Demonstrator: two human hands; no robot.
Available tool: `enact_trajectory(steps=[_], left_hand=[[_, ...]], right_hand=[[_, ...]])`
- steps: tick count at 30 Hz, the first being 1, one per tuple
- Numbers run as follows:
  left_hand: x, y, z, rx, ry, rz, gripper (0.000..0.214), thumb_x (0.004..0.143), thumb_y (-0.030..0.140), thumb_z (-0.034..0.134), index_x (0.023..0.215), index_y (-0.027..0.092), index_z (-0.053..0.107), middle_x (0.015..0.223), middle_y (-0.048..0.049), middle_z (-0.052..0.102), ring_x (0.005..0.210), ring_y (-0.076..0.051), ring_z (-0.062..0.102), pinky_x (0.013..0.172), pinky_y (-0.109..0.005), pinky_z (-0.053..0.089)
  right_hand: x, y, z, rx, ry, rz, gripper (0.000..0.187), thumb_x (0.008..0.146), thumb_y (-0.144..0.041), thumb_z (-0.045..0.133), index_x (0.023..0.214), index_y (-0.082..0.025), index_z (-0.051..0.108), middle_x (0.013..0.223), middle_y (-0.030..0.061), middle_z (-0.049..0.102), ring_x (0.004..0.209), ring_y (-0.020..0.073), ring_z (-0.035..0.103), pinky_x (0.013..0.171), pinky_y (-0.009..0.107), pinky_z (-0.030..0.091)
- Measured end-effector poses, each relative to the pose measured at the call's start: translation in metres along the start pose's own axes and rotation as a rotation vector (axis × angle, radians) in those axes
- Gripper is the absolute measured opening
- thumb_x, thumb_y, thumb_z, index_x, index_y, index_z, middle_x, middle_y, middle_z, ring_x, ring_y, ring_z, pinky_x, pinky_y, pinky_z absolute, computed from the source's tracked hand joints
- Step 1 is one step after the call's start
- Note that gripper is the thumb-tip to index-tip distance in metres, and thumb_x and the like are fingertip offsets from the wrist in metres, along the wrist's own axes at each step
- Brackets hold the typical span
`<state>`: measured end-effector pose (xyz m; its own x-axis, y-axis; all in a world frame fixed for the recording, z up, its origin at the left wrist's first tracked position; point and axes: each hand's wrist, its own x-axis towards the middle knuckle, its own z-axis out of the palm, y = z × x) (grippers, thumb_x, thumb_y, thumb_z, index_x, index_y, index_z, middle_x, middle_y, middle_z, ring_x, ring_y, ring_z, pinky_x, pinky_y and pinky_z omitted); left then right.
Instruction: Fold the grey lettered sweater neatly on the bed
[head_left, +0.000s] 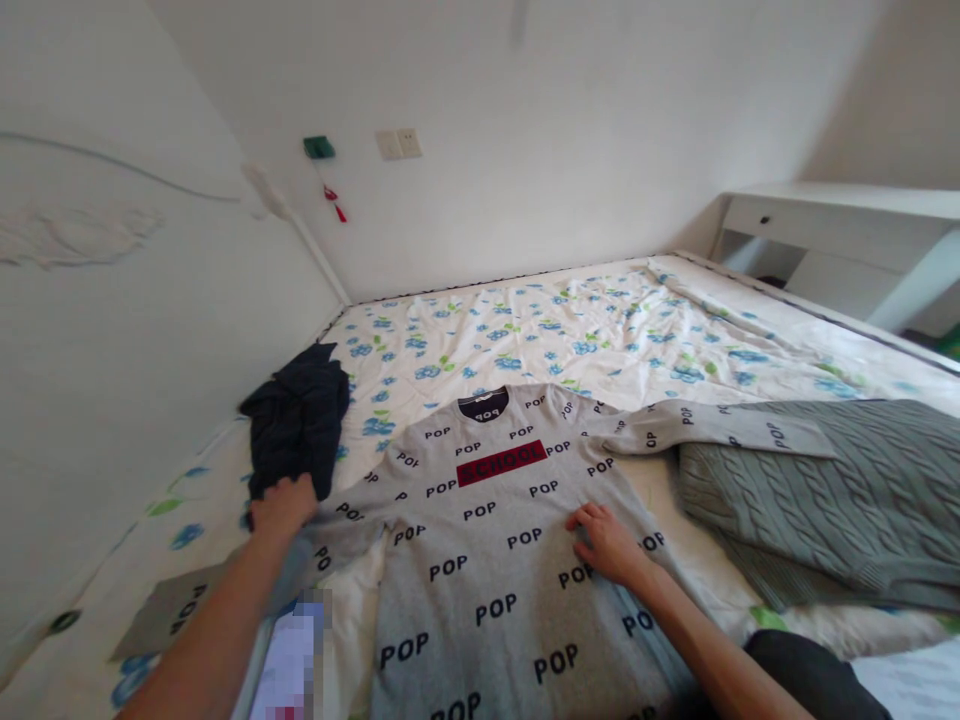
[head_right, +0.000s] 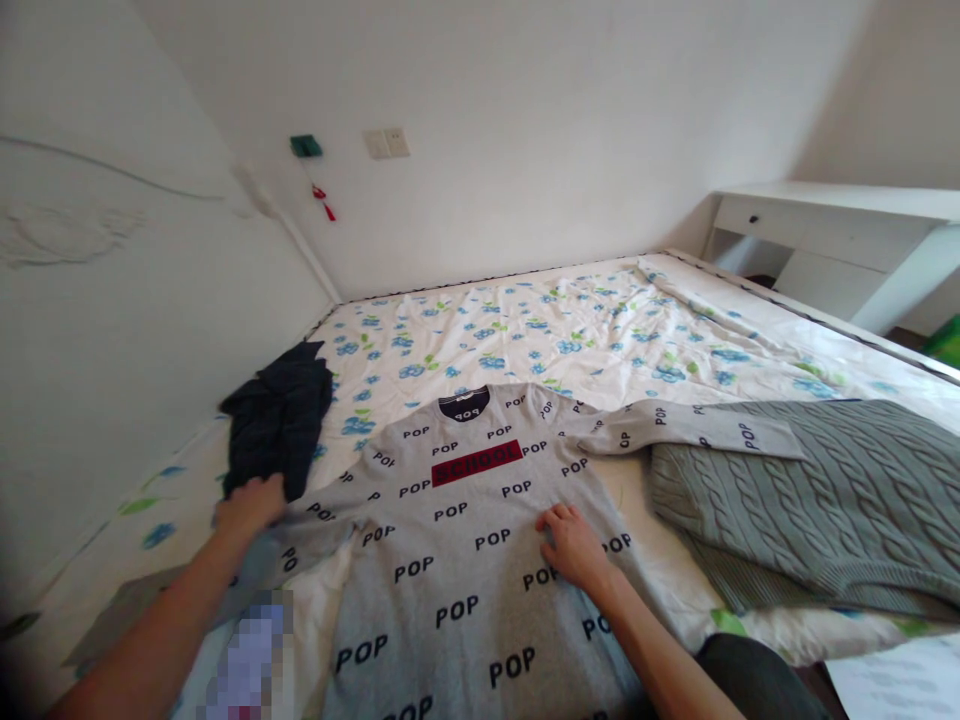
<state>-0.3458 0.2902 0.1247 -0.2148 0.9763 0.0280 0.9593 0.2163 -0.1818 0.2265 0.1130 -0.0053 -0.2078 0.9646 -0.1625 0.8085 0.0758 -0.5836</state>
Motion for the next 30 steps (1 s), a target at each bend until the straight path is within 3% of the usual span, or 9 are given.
enact_trajectory(steps=[2, 5, 8, 11, 15, 19, 22, 25, 30], left_hand=[[0.011, 0.050, 0.005, -0.017, 0.001, 0.128, 0.058, 0.107, 0.022, 0.040, 0.156, 0.007, 0.064, 0.160, -0.0232, 0.068, 0.143, -0.038, 0.065, 0.122, -0.054, 0.049], [0.021, 0.127, 0.027, -0.095, 0.009, 0.338, 0.064, 0.114, 0.030, 0.032, 0.171, 0.012, 0.052, 0.180, -0.0132, 0.052, 0.164, -0.025, 0.049, 0.136, -0.035, 0.036], [0.023, 0.173, 0.057, -0.236, -0.045, 0.374, 0.071, 0.115, 0.039, 0.027, 0.174, 0.005, 0.048, 0.183, -0.0185, 0.047, 0.172, -0.031, 0.040, 0.141, -0.042, 0.028], [0.025, 0.173, 0.085, -0.296, -0.028, 0.249, 0.077, 0.113, 0.049, 0.032, 0.178, 0.007, 0.043, 0.186, -0.0201, 0.041, 0.174, -0.040, 0.033, 0.142, -0.054, 0.027], [0.037, 0.139, 0.103, -0.310, -0.005, 0.082, 0.084, 0.113, 0.057, 0.027, 0.180, 0.007, 0.039, 0.188, -0.0233, 0.034, 0.174, -0.045, 0.031, 0.140, -0.064, 0.027], [0.053, 0.121, 0.100, -0.318, -0.047, 0.016, 0.084, 0.113, 0.057, 0.020, 0.181, 0.010, 0.036, 0.191, -0.0202, 0.030, 0.176, -0.044, 0.026, 0.141, -0.068, 0.023], [0.056, 0.129, 0.088, -0.309, -0.075, -0.028, 0.084, 0.112, 0.055, 0.022, 0.182, 0.010, 0.034, 0.192, -0.0215, 0.026, 0.175, -0.049, 0.025, 0.138, -0.077, 0.021], [0.034, 0.152, 0.078, -0.268, -0.020, 0.005, 0.080, 0.112, 0.049, 0.025, 0.180, 0.008, 0.039, 0.191, -0.0226, 0.028, 0.174, -0.052, 0.026, 0.136, -0.079, 0.020], [-0.053, 0.189, 0.093, -0.199, 0.118, 0.311, 0.076, 0.112, 0.045, 0.024, 0.178, 0.015, 0.047, 0.187, -0.0169, 0.040, 0.175, -0.041, 0.031, 0.141, -0.065, 0.021]], right_hand=[[0.001, -0.001, 0.001, -0.009, 0.004, 0.003, 0.041, 0.091, -0.017, 0.066, 0.130, -0.020, 0.078, 0.140, 0.0123, 0.073, 0.138, 0.0334, 0.061, 0.123, 0.044, 0.044], [0.000, 0.000, 0.003, 0.003, 0.021, -0.006, 0.039, 0.092, -0.018, 0.065, 0.129, -0.022, 0.078, 0.139, 0.0114, 0.073, 0.136, 0.0335, 0.061, 0.123, 0.044, 0.045], [-0.001, 0.003, 0.004, 0.025, 0.032, -0.016, 0.038, 0.092, -0.019, 0.066, 0.128, -0.023, 0.077, 0.138, 0.0103, 0.073, 0.136, 0.0327, 0.062, 0.123, 0.044, 0.045], [-0.002, 0.005, 0.003, 0.052, 0.029, -0.013, 0.039, 0.092, -0.019, 0.067, 0.130, -0.023, 0.077, 0.138, 0.0103, 0.073, 0.136, 0.0323, 0.062, 0.123, 0.044, 0.045], [0.000, 0.005, 0.000, 0.077, 0.017, -0.003, 0.038, 0.092, -0.020, 0.068, 0.129, -0.024, 0.077, 0.139, 0.0099, 0.073, 0.137, 0.0333, 0.061, 0.124, 0.045, 0.044], [0.001, 0.003, -0.006, 0.079, 0.011, 0.002, 0.038, 0.092, -0.020, 0.070, 0.130, -0.023, 0.078, 0.139, 0.0097, 0.073, 0.138, 0.0325, 0.061, 0.124, 0.043, 0.045], [0.002, 0.001, -0.011, 0.064, 0.009, -0.003, 0.040, 0.092, -0.019, 0.071, 0.131, -0.021, 0.079, 0.141, 0.0110, 0.074, 0.137, 0.0312, 0.062, 0.124, 0.042, 0.045], [0.003, -0.002, -0.012, 0.069, 0.003, -0.003, 0.039, 0.092, -0.020, 0.073, 0.130, -0.020, 0.080, 0.140, 0.0120, 0.075, 0.137, 0.0305, 0.064, 0.123, 0.041, 0.046], [0.014, 0.007, -0.025, 0.232, 0.043, 0.029, 0.034, 0.090, -0.024, 0.078, 0.124, -0.019, 0.082, 0.129, 0.0118, 0.082, 0.126, 0.0303, 0.074, 0.118, 0.042, 0.053]])
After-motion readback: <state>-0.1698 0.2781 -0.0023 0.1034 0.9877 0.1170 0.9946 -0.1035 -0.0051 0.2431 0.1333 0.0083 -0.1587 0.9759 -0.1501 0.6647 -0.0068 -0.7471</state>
